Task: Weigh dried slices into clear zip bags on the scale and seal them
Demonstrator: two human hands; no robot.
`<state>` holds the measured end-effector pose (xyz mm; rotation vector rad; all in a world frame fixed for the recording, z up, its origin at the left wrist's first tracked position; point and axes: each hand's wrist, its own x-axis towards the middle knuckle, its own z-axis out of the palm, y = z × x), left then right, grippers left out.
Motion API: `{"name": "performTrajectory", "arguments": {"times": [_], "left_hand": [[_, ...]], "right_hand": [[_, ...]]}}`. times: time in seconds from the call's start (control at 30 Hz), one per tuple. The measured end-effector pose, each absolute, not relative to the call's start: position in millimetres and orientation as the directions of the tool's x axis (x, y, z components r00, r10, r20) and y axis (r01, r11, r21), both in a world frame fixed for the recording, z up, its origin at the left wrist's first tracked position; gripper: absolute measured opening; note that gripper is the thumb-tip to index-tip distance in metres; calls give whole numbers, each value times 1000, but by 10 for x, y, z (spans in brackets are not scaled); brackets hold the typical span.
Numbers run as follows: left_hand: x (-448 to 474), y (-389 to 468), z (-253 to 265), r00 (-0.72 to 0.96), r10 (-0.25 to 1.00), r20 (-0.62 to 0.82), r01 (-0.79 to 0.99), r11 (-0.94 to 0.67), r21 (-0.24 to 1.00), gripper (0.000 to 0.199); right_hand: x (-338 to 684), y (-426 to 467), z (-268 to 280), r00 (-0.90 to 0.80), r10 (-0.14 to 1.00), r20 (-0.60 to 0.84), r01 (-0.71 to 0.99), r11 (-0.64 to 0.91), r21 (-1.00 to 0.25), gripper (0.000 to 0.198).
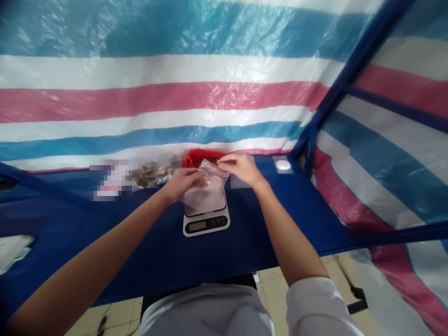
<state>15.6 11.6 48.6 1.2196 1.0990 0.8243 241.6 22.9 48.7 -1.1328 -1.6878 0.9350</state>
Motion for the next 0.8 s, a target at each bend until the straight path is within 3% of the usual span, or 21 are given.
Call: {"name": "performTrajectory", "arguments": {"times": [0.17,0.4,0.5,0.57,0.7,0.8], "left_hand": [[428,81,460,266,936,-230,-95,263,960,11],[827,117,429,273,932,-238,-89,271,958,10],[925,185,363,268,960,-82,144,44,989,13],[959,224,318,278,958,71,353,-171,920,15],[1012,257,221,334,862,383,584,-508,633,37],[1087,237,157,486,691,536,616,-705,350,31]], "right_hand": [[2611,2,341,-2,999,45,163,45,-986,45],[2899,50,185,33,999,37,85,34,-996,46],[3030,184,121,69,997,34,75,28,-997,42],[3124,283,87,77,997,7,71,1,-997,40],[3315,477,59,82,996,-38,83,-45,-996,34],[3427,621,62,72,996,-59,114,-67,-991,27]]}}
